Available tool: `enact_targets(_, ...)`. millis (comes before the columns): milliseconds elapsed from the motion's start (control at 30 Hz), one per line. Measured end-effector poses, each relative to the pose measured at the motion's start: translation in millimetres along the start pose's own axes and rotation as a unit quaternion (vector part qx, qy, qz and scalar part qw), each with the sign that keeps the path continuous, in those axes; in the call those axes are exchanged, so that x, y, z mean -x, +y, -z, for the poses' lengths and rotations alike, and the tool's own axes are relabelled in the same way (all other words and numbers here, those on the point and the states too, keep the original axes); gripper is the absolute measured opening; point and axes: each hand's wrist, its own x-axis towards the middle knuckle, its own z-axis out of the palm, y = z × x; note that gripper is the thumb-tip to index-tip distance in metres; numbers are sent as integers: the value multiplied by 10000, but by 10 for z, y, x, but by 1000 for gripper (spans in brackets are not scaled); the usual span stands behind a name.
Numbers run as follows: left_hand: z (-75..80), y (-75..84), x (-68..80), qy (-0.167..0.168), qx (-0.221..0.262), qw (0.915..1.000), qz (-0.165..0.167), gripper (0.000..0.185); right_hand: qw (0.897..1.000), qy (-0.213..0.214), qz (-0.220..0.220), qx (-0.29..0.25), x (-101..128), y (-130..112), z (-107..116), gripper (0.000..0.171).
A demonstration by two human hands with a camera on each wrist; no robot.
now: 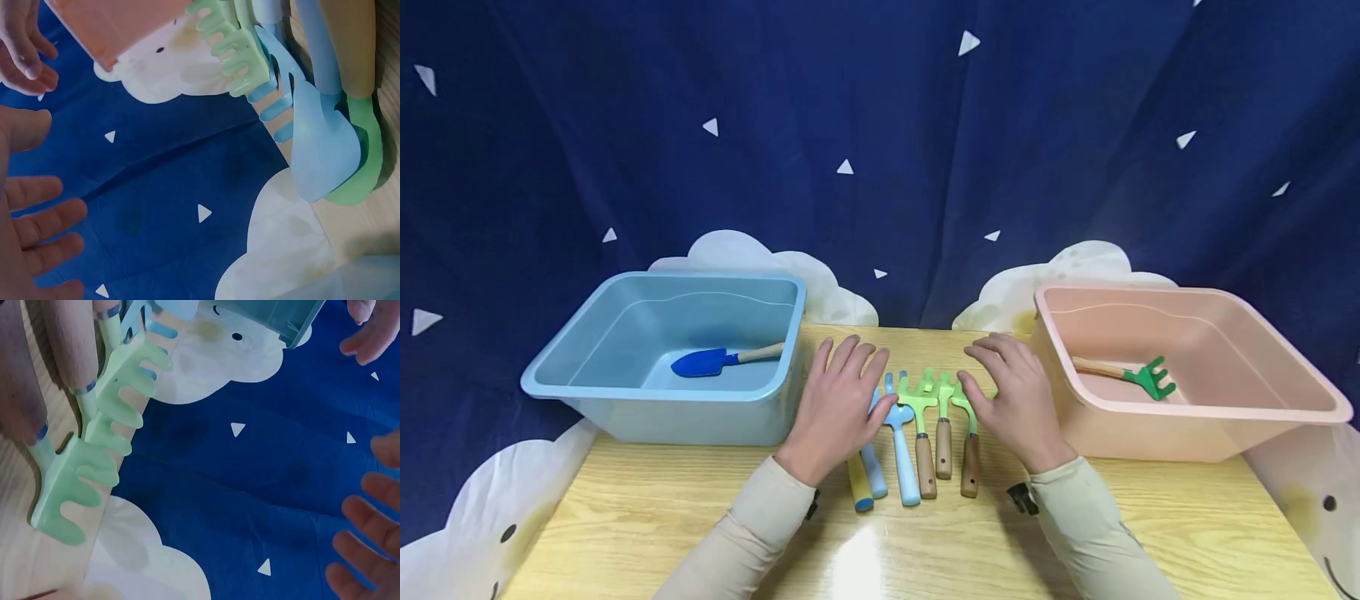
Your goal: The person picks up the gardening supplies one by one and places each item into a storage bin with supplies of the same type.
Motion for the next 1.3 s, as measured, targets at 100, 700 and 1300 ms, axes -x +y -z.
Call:
enact_targets(100, 8, -16, 18, 134, 99, 9998, -137, 45, 9997, 75, 21, -252, 0, 8, 0, 24)
enact_targets(700, 73, -96, 121, 166, 49, 9997, -152, 40, 9995, -120, -59, -293, 41, 46, -34, 30)
enact_targets(1300, 431, -338, 236, 415, 1, 9976, -551, 43, 9994, -220, -55, -252, 12, 5, -83, 31)
